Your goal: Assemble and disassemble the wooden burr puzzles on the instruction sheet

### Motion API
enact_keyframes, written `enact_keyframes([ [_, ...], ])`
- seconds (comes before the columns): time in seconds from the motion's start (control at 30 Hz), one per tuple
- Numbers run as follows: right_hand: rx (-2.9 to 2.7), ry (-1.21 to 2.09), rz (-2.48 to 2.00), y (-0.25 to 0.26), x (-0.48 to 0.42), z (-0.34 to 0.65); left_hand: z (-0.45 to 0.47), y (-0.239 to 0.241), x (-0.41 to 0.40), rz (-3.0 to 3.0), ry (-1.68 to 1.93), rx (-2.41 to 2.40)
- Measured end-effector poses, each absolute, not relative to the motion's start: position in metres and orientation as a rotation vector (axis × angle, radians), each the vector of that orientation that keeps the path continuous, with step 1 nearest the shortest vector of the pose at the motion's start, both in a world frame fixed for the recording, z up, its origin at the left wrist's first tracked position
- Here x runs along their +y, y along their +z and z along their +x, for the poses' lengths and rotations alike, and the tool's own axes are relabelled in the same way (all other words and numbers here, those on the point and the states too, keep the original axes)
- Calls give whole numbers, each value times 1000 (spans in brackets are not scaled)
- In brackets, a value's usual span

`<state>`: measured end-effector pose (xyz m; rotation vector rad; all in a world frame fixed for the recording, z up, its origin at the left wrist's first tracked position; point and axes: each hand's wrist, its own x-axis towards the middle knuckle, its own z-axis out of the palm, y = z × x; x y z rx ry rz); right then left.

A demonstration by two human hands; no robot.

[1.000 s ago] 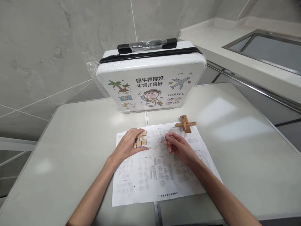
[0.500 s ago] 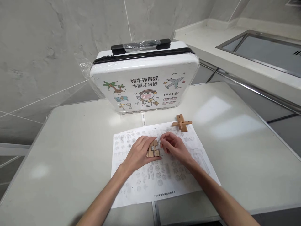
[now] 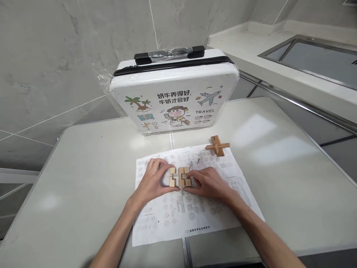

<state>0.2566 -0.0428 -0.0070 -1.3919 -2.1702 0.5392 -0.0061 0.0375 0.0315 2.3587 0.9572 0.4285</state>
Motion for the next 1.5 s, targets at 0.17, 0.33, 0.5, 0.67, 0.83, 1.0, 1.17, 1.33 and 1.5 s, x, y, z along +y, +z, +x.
enact_keyframes([
  [0.17,-2122,641,-1358,-7,-43,258,-6,27,20,1899,529,954],
  [0.33,-1759,888,-1312,5,-43,260,-2,21,6,1624,592,904],
  [0.5,-1527,1039,-1272,14,-41,259,-1,19,5,1682,582,994],
  [0.67,-1439,1029,-1362,12,-38,258,-6,23,16,2074,603,1137],
  [0.83,-1419,1052,-1376,11,-37,256,-15,25,26,2302,482,1105],
  [1.0,-1408,1074,-1368,13,-38,256,-13,28,29,2342,369,1085],
  [1.17,-1349,1105,-1355,14,-38,256,7,32,28,2414,357,1009],
  [1.33,-1203,1195,-1266,14,-37,256,20,33,26,2348,408,981],
  [1.5,-1115,1357,-1098,15,-37,262,18,34,11,1843,608,961],
])
